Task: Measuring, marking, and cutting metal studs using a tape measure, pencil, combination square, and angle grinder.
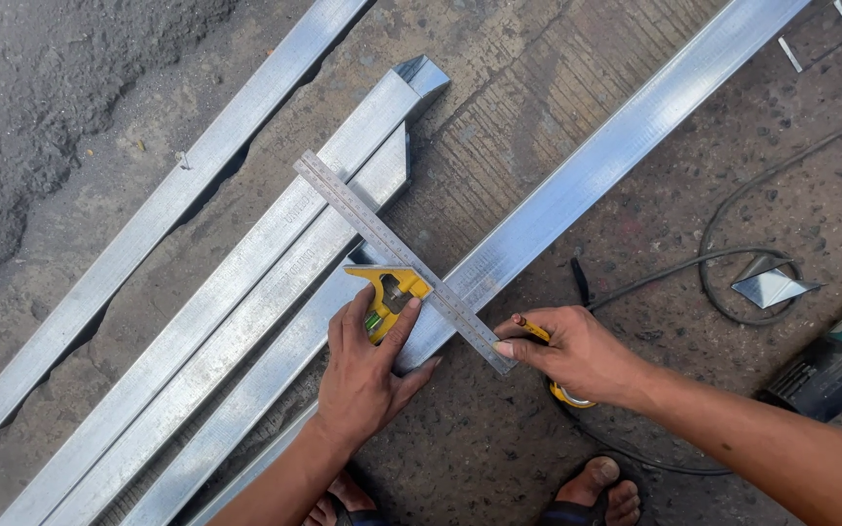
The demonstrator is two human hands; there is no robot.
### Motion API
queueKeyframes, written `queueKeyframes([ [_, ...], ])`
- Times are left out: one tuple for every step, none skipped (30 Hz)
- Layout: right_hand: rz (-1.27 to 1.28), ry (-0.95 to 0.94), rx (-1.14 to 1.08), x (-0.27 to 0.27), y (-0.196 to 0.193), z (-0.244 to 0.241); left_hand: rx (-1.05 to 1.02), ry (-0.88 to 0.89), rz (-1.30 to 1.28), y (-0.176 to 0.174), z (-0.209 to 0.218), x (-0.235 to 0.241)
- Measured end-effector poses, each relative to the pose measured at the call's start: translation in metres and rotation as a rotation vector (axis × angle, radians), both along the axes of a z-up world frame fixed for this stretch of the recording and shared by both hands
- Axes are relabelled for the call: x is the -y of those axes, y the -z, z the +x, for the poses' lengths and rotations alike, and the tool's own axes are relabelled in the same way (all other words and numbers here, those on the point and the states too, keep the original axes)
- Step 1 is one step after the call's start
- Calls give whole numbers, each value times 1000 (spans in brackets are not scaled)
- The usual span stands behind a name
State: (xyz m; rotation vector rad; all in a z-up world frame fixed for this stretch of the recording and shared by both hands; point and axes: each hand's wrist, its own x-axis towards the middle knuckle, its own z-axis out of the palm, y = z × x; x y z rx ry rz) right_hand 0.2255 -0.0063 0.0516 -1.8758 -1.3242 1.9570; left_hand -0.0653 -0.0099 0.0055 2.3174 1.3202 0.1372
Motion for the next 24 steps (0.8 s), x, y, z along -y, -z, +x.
queueKeyframes([
  [0, -3, 10, 0, 1, 0, -1, 6, 10, 0, 0, 0],
  [0, -5, 20, 0, 2, 0, -2, 11, 20, -1, 0, -1],
  [0, -6, 20, 0, 2, 0, -2, 11, 20, 0, 0, 0],
  [-3, -9, 21, 1, 1, 0, 7, 7, 21, 0, 0, 0],
  [-3, -11, 24, 0, 1, 0, 18, 4, 23, 0, 0, 0],
  [-1, -11, 25, -1, 1, 0, 18, 4, 25, 1, 0, -1],
  [-6, -8, 19, -1, 1, 0, 15, 4, 25, 1, 0, -1],
  [-10, -6, 12, -1, 0, 0, 11, 5, 25, 1, 0, 0],
  [-10, -7, 12, -1, 0, 0, 10, 4, 25, 2, 0, 0],
  [-6, -9, 18, -1, 1, 0, 9, 8, 32, 2, 0, 0],
  [-4, -10, 24, 0, 1, 0, 8, 14, 38, 2, -1, 0],
  [-4, -10, 24, 0, 2, 0, 8, 14, 38, 2, -1, 0],
  [-1, -5, 17, 1, 2, 0, 10, 12, 38, 2, -1, 0],
  [3, 0, 10, 1, 3, 0, 13, 10, 39, 2, 0, 0],
  [3, 0, 10, 1, 3, 0, 14, 10, 39, 2, 0, 0],
  [-9, -3, 18, 0, 2, 0, 6, 12, 38, 3, 0, 0],
  [-21, -6, 24, -1, 1, 0, -2, 14, 37, 3, 0, 0],
  [-20, -6, 24, -1, 1, 0, -2, 14, 37, 3, -1, 0],
  [-20, -8, 21, -1, 0, -1, 2, 13, 42, 3, -1, 0],
  [-20, -10, 18, -2, -1, -1, 5, 13, 46, 3, -1, 1],
  [-19, -11, 18, 0, 1, -1, 5, 13, 47, 3, -1, 0],
  [3, -2, 14, 1, 3, 0, 4, 14, 48, 2, -1, 0],
  [23, 6, 9, 3, 5, 0, 4, 16, 47, 2, 0, 1],
  [23, 6, 10, 2, 4, 0, 4, 16, 47, 2, 0, 1],
])
